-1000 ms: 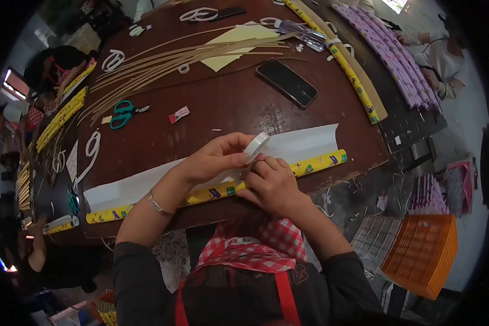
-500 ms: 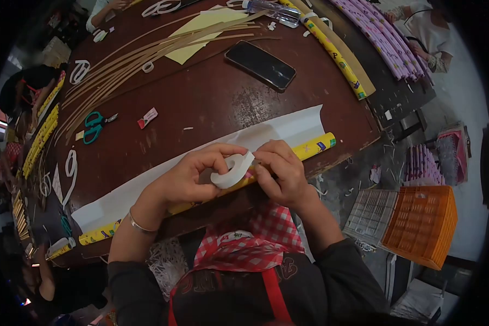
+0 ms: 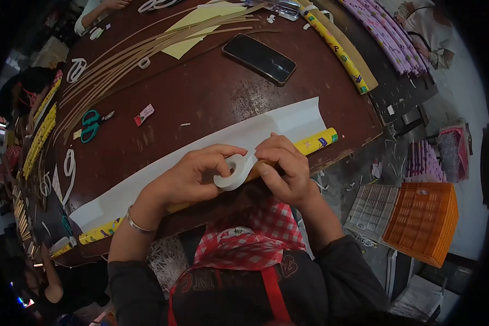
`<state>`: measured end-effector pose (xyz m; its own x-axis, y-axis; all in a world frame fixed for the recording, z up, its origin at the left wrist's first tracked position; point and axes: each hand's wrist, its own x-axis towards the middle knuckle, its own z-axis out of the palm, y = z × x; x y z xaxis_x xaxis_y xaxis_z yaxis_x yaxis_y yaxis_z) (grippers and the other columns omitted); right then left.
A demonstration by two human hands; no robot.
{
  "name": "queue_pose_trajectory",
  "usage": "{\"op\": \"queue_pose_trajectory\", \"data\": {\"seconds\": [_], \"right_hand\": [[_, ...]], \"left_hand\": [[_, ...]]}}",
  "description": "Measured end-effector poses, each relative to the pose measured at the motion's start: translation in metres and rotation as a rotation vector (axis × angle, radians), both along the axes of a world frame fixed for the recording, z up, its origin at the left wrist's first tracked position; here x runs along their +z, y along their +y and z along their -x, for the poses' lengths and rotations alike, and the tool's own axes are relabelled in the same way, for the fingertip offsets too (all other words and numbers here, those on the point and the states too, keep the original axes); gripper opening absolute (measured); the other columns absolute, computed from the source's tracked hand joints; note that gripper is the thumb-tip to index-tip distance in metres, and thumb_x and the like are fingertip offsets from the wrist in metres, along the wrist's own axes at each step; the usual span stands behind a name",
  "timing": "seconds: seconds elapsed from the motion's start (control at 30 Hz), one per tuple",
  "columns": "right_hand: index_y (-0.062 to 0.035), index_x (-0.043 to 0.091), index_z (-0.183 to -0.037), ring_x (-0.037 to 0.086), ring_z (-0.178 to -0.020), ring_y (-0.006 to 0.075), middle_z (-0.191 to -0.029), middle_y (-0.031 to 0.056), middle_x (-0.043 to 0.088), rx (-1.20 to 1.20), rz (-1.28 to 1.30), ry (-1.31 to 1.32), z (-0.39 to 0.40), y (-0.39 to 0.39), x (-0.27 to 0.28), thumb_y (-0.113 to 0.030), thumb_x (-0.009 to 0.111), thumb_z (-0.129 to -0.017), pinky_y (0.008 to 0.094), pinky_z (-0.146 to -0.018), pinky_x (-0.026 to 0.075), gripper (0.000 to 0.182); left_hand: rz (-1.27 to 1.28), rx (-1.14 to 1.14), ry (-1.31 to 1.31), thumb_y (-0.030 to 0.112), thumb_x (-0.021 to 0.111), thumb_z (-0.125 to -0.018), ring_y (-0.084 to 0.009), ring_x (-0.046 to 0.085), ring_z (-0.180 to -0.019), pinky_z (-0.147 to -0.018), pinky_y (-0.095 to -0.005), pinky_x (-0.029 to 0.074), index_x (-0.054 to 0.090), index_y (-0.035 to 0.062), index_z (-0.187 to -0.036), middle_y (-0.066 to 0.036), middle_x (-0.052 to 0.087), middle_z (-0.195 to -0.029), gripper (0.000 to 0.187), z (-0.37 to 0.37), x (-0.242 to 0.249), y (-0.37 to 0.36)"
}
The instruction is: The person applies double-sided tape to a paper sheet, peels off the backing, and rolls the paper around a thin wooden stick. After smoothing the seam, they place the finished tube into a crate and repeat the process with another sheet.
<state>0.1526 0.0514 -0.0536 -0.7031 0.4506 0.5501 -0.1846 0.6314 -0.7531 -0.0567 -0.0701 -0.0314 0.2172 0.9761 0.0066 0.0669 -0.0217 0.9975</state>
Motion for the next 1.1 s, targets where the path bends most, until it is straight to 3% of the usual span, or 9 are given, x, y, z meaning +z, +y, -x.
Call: {"op": "queue_pose_trajectory", "data": {"seconds": [0.23, 0.3, 0.5, 0.6, 0.7, 0.8, 0.93, 1.0, 1.1], "right_hand": [[-0.0017, 0.061, -0.089, 0.063, -0.079, 0.0254, -0.087, 0.0114, 0.064, -0.05, -0.029, -0.002, 0.004, 0.0, -0.004, -0.002, 0.068, -0.081, 0.0476, -0.094, 0.046, 0.01], [-0.001, 0.06, -0.085, 0.059, -0.072, 0.0284, -0.081, 0.0117, 0.061, -0.09, -0.092, 0.048, 0.007, 0.004, -0.002, 0.0, 0.07, -0.077, 0.0369, -0.065, 0.048, 0.012], [-0.001, 0.06, -0.083, 0.061, -0.073, 0.0308, -0.081, 0.0126, 0.061, -0.211, -0.123, -0.106, 0.002, 0.035, 0.006, -0.001, 0.066, -0.081, 0.037, -0.063, 0.049, 0.007], [-0.0008, 0.06, -0.082, 0.062, -0.074, 0.0311, -0.08, 0.0132, 0.061, -0.249, -0.14, -0.185, 0.0, 0.046, 0.007, -0.002, 0.065, -0.082, 0.0372, -0.063, 0.049, 0.006], [-0.0015, 0.061, -0.083, 0.063, -0.073, 0.0312, -0.078, 0.0133, 0.061, -0.328, -0.103, -0.252, -0.005, 0.056, 0.012, -0.006, 0.065, -0.083, 0.0372, -0.064, 0.05, 0.006], [-0.0021, 0.062, -0.084, 0.063, -0.073, 0.0316, -0.076, 0.0139, 0.061, -0.406, -0.149, -0.371, -0.012, 0.07, 0.013, -0.008, 0.065, -0.083, 0.0382, -0.066, 0.051, 0.007], [-0.003, 0.064, -0.085, 0.064, -0.074, 0.0318, -0.076, 0.0139, 0.062, -0.405, -0.143, -0.441, -0.019, 0.085, 0.014, -0.011, 0.064, -0.084, 0.0396, -0.067, 0.051, 0.008], [-0.0032, 0.064, -0.085, 0.065, -0.076, 0.0323, -0.077, 0.0141, 0.063, -0.437, -0.094, -0.526, -0.021, 0.093, 0.013, -0.013, 0.064, -0.083, 0.0404, -0.068, 0.051, 0.01], [-0.0036, 0.065, -0.084, 0.064, -0.077, 0.0327, -0.078, 0.0141, 0.064, -0.482, -0.143, -0.56, -0.022, 0.102, 0.011, -0.013, 0.063, -0.083, 0.0409, -0.068, 0.051, 0.01]], "left_hand": [[0.005, 0.012, 0.039, -0.007, 0.064, -0.07, -0.0226, 0.054, -0.118, -0.098, -0.0336, 0.043, 0.059, 0.002, -0.086, -0.014, 0.055, -0.13, 0.019, 0.0, -0.003, 0.0], [-0.008, 0.037, 0.146, 0.001, 0.072, -0.073, -0.0223, 0.056, -0.111, -0.096, -0.0322, 0.044, 0.061, 0.0022, -0.09, -0.012, 0.054, -0.125, 0.02, 0.001, -0.004, 0.001], [0.097, 0.242, 0.341, 0.02, 0.079, -0.078, -0.0204, 0.057, -0.105, -0.085, -0.0313, 0.048, 0.062, 0.0022, -0.094, -0.011, 0.051, -0.124, 0.029, 0.005, -0.007, 0.002], [-0.001, 0.315, 0.437, 0.022, 0.078, -0.079, -0.0201, 0.057, -0.101, -0.08, -0.031, 0.049, 0.061, 0.0016, -0.092, -0.012, 0.051, -0.124, 0.03, 0.001, -0.003, 0.003], [0.133, 0.344, 0.325, 0.022, 0.077, -0.079, -0.02, 0.057, -0.099, -0.079, -0.0304, 0.049, 0.058, 0.001, -0.088, -0.012, 0.053, -0.122, 0.03, 0.005, 0.001, 0.001], [0.181, 0.35, 0.268, 0.019, 0.077, -0.077, -0.0149, 0.052, -0.1, -0.085, -0.0292, 0.044, 0.051, 0.0046, -0.079, -0.009, 0.055, -0.121, 0.03, 0.007, 0.001, 0.004], [0.165, 0.36, 0.285, 0.022, 0.079, -0.075, -0.015, 0.053, -0.102, -0.086, -0.0296, 0.045, 0.05, 0.0057, -0.076, -0.01, 0.059, -0.119, 0.034, 0.01, -0.003, 0.005], [0.086, 0.37, 0.245, 0.019, 0.083, -0.07, -0.0204, 0.059, -0.099, -0.085, -0.0324, 0.046, 0.049, 0.0048, -0.074, -0.013, 0.064, -0.113, 0.037, 0.013, -0.006, 0.005], [0.137, 0.394, 0.153, 0.019, 0.084, -0.068, -0.0211, 0.059, -0.102, -0.085, -0.0326, 0.046, 0.047, 0.0051, -0.072, -0.014, 0.065, -0.114, 0.04, 0.018, -0.009, 0.005]]}}
